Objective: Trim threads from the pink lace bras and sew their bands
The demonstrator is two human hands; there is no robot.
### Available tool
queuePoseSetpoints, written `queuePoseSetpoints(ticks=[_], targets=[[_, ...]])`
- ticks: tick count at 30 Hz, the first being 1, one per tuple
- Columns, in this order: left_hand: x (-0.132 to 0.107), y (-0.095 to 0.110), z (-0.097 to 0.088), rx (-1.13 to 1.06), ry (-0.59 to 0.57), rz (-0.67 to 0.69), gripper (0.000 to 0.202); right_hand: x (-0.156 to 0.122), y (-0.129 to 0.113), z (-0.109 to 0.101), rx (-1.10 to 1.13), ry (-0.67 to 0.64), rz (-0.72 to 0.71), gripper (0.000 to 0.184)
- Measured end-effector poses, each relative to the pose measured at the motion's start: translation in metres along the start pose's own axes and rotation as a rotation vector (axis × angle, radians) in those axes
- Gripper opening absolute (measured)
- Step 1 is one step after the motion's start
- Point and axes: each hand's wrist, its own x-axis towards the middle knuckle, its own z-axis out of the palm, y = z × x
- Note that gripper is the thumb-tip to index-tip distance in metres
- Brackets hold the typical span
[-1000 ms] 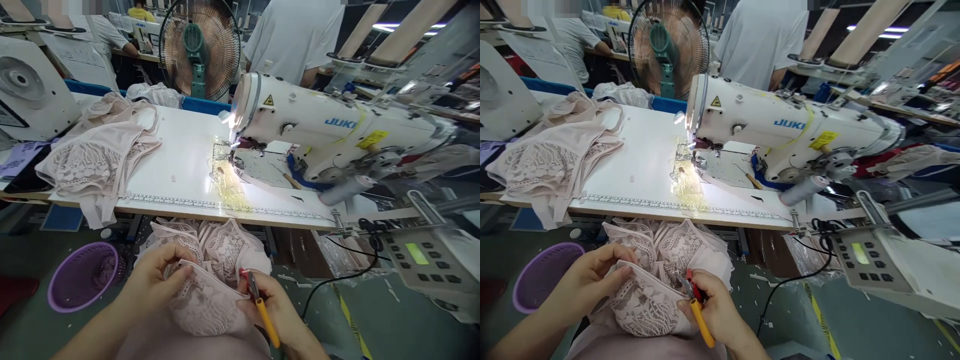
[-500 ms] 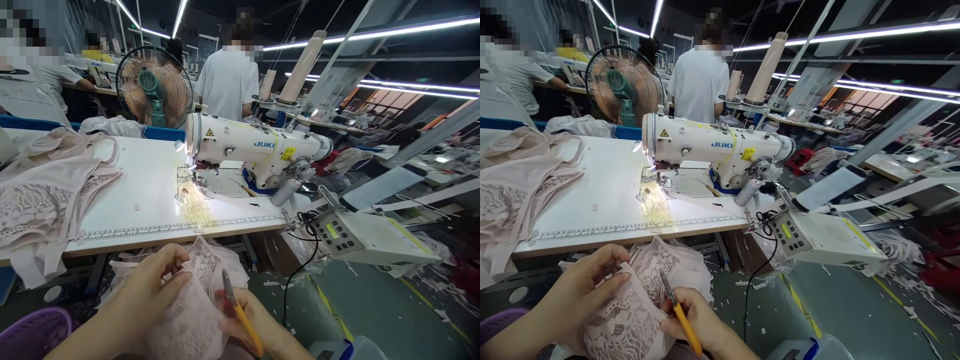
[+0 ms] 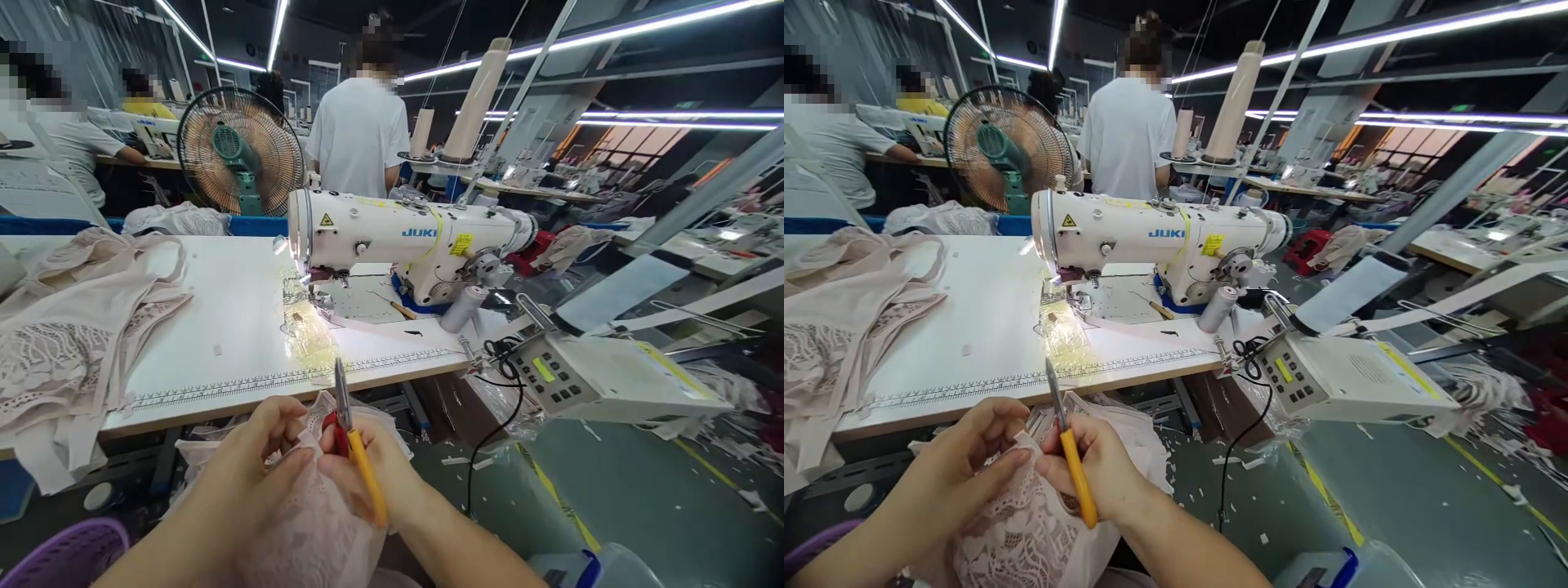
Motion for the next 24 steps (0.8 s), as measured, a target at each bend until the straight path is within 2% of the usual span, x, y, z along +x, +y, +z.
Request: queuePoseSetpoints(ticks=[3, 8, 14, 17, 24], targets=[[0.004, 0.001, -0.002, -0.162, -0.066, -0.106, 0.027, 0.001, 0.011, -0.003, 0.077, -0.027, 0.005, 0.035], [0.006, 0.003, 0.0, -0.24, -0.197, -0.252, 0.023, 0.001, 0.017, -0.01, 0.124, -0.051, 0.027, 0.031], [0.002, -0.008, 0.015, -0.448, -0.096, -0.347, 0.026, 0.005, 0.018, -0.011, 0.128, -0.018, 0.057, 0.033], [0.004, -0.014, 0.019, -0.505, -0.111, -0.36, 0.028, 0.006, 0.023, -0.014, 0.149, -0.005, 0.054, 0.033], [0.011, -0.01, 0.019, -0.449, -0.109, -0.351, 0.027, 0.005, 0.022, -0.016, 0.107, 0.032, 0.084, 0.036]])
